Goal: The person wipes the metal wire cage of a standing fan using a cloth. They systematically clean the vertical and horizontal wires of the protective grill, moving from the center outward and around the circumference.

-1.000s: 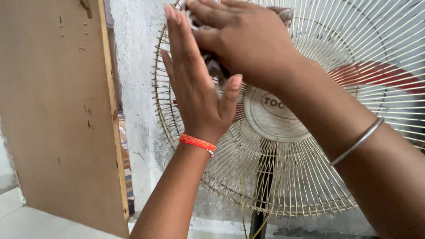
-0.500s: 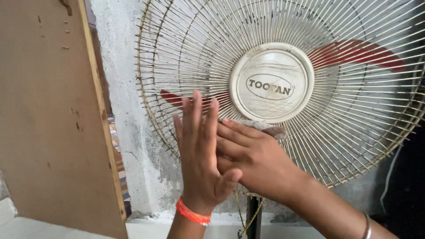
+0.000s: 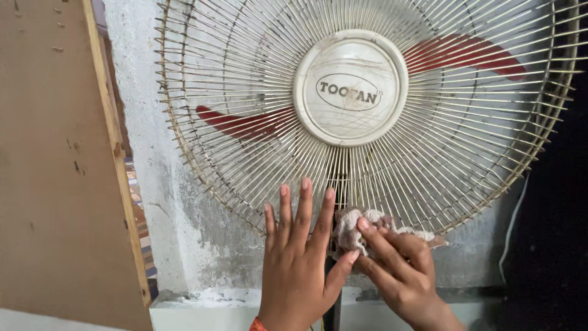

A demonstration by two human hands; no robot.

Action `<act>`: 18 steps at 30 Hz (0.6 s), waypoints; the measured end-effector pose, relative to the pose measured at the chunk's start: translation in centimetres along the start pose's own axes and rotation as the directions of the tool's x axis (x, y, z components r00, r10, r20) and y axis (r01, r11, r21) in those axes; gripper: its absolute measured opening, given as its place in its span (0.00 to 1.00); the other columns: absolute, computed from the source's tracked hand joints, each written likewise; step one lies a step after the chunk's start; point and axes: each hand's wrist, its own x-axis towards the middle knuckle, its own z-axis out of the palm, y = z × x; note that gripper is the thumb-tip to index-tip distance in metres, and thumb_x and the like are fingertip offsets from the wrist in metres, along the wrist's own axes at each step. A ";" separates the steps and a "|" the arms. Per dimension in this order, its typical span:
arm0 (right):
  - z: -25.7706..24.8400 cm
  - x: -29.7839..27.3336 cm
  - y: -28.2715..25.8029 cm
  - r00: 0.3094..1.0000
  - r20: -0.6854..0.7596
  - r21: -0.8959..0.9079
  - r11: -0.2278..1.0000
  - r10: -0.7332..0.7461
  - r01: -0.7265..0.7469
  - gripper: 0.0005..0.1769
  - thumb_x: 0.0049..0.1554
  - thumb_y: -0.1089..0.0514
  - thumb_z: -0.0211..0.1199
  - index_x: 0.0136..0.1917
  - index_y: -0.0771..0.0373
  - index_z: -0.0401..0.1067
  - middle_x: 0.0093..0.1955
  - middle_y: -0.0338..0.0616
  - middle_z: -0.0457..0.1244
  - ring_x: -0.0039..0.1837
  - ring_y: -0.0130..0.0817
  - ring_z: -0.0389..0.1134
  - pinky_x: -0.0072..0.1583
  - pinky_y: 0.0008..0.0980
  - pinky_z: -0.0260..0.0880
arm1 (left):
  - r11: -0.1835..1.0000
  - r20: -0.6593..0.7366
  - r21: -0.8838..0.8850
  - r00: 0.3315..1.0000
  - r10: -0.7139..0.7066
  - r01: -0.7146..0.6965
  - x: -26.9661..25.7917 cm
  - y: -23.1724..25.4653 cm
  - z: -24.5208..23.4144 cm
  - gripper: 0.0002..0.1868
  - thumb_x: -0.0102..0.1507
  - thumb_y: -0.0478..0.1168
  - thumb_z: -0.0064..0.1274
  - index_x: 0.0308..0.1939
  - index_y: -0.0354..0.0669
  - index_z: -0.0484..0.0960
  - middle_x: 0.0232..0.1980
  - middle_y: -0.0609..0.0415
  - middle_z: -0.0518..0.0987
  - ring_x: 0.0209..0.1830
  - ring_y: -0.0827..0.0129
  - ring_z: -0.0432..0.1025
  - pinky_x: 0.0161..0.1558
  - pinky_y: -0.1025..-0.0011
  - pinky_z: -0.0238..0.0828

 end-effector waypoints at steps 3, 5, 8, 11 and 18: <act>-0.5 2.0 0.5 0.999 0.010 -0.013 0.999 -0.037 0.038 0.14 0.51 0.56 0.71 0.51 0.59 0.80 0.68 0.46 0.66 0.61 0.43 0.64 0.62 0.37 0.66 | 0.999 -0.022 -0.033 1.000 0.012 -0.012 -0.5 -0.1 0.0 0.44 0.69 0.65 0.39 0.81 0.46 0.51 0.84 0.40 0.44 0.84 0.37 0.36 0.76 0.36 0.31; -0.8 4.0 1.3 1.000 0.009 -0.055 0.998 -0.003 0.003 0.17 0.51 0.57 0.70 0.55 0.57 0.81 0.70 0.46 0.65 0.62 0.43 0.63 0.62 0.38 0.66 | 0.995 -0.029 -0.103 1.000 -0.004 0.001 -0.5 0.7 0.4 0.46 0.68 0.65 0.42 0.81 0.42 0.50 0.84 0.37 0.44 0.84 0.36 0.36 0.76 0.36 0.31; -0.9 5.0 0.9 0.998 -0.004 -0.097 0.993 0.070 -0.070 0.20 0.51 0.59 0.70 0.58 0.55 0.82 0.73 0.47 0.63 0.62 0.43 0.62 0.63 0.38 0.65 | 0.992 -0.059 -0.125 0.998 -0.017 0.009 -0.7 1.8 0.8 0.49 0.66 0.64 0.50 0.79 0.40 0.48 0.84 0.35 0.43 0.85 0.37 0.35 0.78 0.38 0.31; -0.4 2.3 -0.2 0.997 0.018 -0.115 0.991 0.076 -0.074 0.20 0.50 0.57 0.71 0.58 0.54 0.83 0.72 0.44 0.63 0.60 0.40 0.62 0.61 0.37 0.65 | 0.993 -0.018 -0.118 0.999 -0.028 0.026 -0.4 1.7 0.6 0.57 0.57 0.60 0.61 0.79 0.41 0.47 0.83 0.36 0.43 0.84 0.39 0.36 0.77 0.41 0.30; -3.2 -1.1 1.0 0.994 0.095 -0.046 0.998 0.052 -0.048 0.21 0.48 0.59 0.72 0.56 0.52 0.82 0.72 0.46 0.61 0.64 0.41 0.64 0.61 0.38 0.69 | 0.994 0.086 -0.099 0.995 -0.043 0.052 0.1 2.2 -0.5 0.67 0.46 0.52 0.70 0.78 0.41 0.42 0.81 0.35 0.40 0.81 0.38 0.35 0.76 0.45 0.30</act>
